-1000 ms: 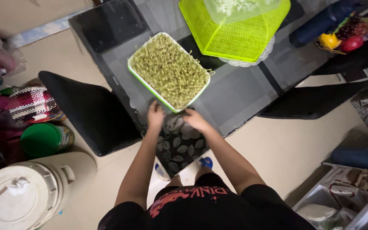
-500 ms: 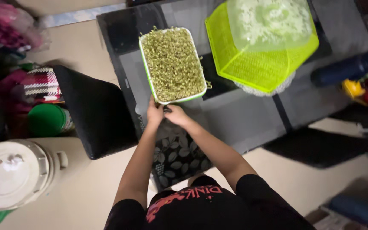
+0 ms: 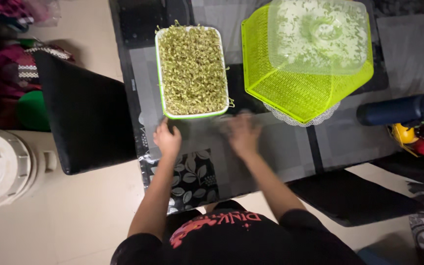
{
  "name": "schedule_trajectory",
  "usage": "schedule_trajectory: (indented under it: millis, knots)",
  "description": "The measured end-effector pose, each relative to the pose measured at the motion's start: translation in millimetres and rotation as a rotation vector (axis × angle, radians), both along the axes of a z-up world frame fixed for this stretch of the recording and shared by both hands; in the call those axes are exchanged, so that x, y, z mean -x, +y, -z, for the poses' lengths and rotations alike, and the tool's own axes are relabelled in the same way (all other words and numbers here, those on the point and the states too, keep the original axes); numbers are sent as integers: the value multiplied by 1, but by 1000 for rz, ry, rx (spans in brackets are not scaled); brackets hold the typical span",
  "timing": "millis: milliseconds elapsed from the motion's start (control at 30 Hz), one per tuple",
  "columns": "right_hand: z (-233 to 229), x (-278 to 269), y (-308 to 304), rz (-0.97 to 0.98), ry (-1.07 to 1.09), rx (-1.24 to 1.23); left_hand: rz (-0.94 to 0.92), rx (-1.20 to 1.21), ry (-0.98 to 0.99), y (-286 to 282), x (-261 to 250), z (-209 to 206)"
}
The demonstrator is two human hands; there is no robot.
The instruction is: The person cleans a dining table using a cloth, wiping the surface and moving items like a container of sprouts, a food cover, and a fruit basket. They also wash the cloth in the sink and discard a paper bag and a food box into a dustpan.
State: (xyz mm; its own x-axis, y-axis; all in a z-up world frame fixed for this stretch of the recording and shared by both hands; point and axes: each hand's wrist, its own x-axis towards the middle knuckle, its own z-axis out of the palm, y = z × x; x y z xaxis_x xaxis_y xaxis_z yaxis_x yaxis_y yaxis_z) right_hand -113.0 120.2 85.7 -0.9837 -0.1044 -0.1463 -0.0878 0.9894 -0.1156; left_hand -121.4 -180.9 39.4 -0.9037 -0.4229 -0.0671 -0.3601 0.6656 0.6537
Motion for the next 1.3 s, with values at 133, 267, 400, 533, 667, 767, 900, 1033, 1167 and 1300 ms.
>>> schedule_trajectory:
  millis: [133,267,400,533,667,767,900,1033,1167,1300]
  knots:
    - [4,-22,95,403,249,-56,56,115,-5,20,-24,-12]
    - [30,-33,84,681,439,-130,103,91,66,9,-54,-14]
    - [53,-29,-25,531,324,-111,125,98,104,-23,-96,-16]
    - [60,-55,-197,131,78,46,146,84,170,-58,-146,-27]
    - [53,-104,-289,-315,335,129,109,34,239,-90,-172,-42]
    - [50,-164,-272,-468,277,369,112,-13,259,-103,-179,-51]
    - [39,-185,-164,-374,295,411,187,48,275,-91,-179,-53]
    - [7,-170,-5,121,196,-92,257,-6,175,-72,-184,-51]
    - [13,-133,21,357,407,-89,294,25,232,-59,-190,-45]
    - [34,-118,-100,24,-111,-198,282,52,238,-51,-186,-47]
